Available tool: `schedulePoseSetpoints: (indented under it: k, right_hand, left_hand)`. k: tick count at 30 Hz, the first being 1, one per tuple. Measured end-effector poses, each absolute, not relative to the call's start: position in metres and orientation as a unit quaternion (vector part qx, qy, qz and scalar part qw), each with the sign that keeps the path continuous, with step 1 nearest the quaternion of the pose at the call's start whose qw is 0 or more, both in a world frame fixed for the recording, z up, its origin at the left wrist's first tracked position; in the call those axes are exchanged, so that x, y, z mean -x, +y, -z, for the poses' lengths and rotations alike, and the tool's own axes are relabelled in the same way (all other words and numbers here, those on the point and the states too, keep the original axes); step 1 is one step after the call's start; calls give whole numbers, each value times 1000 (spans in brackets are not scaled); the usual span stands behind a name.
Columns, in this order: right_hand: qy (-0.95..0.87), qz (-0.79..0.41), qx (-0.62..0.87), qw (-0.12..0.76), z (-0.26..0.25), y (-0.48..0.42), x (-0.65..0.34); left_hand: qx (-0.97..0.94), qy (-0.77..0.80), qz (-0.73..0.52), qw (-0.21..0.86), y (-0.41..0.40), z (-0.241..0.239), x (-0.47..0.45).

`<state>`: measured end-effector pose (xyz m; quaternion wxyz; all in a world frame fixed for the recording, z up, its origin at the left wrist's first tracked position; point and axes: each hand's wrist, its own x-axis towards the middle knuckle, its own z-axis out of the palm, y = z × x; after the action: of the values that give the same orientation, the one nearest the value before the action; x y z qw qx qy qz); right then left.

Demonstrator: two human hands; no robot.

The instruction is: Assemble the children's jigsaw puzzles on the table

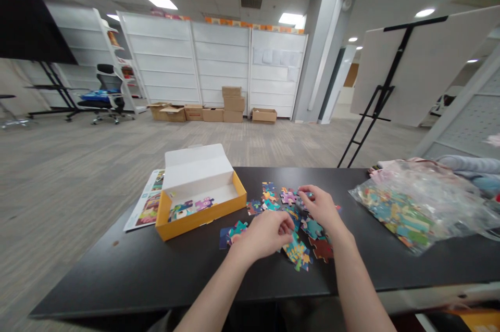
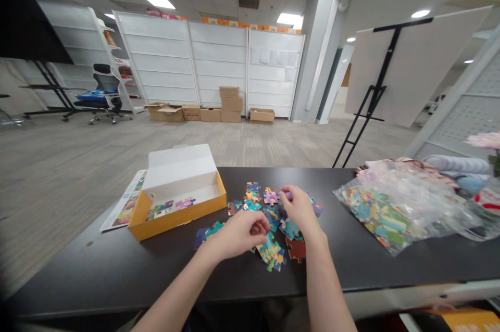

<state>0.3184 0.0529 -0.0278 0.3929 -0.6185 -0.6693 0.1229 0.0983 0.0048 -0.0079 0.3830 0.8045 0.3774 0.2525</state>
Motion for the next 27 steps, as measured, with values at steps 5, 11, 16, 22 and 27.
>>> schedulePoseSetpoints:
  k: [5, 11, 16, 22, 27]
  right_hand:
    - [-671, -122, 616, 394, 23, 51, -317]
    - [-676, -116, 615, 391, 20, 47, -314]
    - [-687, -113, 601, 392, 17, 46, -308]
    - [-690, -117, 596, 393, 19, 47, -309]
    - [-693, -119, 598, 384, 20, 48, -308]
  left_hand:
    - [-801, 409, -291, 326, 14, -24, -71]
    - [-719, 572, -345, 193, 43, -56, 37]
    - [-734, 658, -108, 129, 52, -39, 97]
    - [-736, 658, 2, 162, 66, -30, 108]
    - [-728, 664, 51, 161, 75, -25, 107]
